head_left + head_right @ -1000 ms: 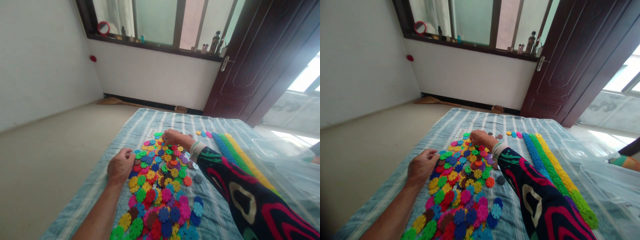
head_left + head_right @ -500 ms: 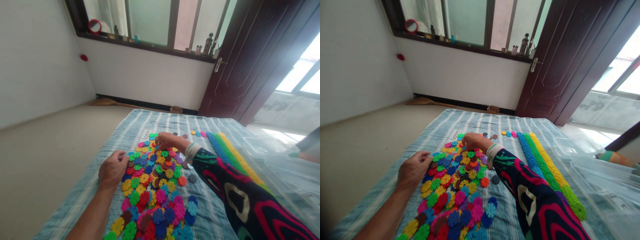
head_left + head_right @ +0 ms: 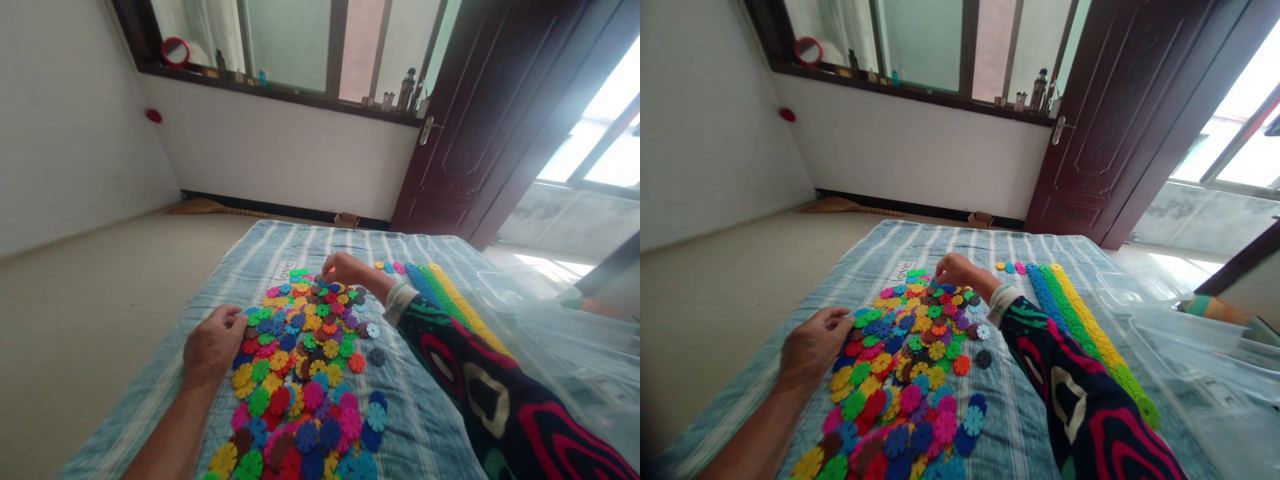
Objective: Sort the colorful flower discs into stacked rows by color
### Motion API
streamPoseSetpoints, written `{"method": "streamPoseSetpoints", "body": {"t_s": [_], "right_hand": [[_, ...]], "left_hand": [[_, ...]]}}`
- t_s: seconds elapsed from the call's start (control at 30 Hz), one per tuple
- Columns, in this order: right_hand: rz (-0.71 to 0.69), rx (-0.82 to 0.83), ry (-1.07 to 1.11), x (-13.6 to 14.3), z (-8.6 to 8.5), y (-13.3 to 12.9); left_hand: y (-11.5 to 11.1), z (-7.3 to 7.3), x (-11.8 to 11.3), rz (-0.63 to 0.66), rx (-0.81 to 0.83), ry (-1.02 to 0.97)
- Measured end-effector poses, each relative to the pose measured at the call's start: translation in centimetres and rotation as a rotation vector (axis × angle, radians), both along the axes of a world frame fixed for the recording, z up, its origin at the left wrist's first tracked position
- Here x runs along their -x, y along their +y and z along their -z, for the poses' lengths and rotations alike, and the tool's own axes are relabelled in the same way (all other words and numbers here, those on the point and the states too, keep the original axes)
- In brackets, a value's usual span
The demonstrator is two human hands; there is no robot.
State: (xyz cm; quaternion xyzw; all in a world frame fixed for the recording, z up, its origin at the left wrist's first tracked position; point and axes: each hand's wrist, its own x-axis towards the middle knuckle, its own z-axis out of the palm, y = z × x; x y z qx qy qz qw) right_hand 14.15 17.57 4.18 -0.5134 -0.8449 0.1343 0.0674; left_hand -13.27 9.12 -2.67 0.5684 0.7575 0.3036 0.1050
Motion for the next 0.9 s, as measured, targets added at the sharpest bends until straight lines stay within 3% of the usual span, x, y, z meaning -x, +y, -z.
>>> {"method": "streamPoseSetpoints", "body": {"t_s": [0.1,0.23,0.37,0.67,0.9], "right_hand": [[0.178,-0.071,-0.031,-4.7,-0.4,0.7],[0.41,-0.104,-0.118,-11.4,0.4,1.3],[0.531,-0.112,-0.148,-15.4,1.7,1.6],[0.602,-0.04,-0.183,-16.6,2.9,2.5],[0.578,-0.016,-0.247,-15.5,2.1,1.9]], "left_hand": [[0.1,0.1,0.1,0.003,-0.013,0.005],[0.2,0.4,0.2,0.004,-0.013,0.018],[0.2,0.4,0.1,0.01,-0.021,0.027],[0.2,0.2,0.1,0.001,-0.014,0.033],[0.1,0.2,0.0,0.005,-0.027,0.029]]}}
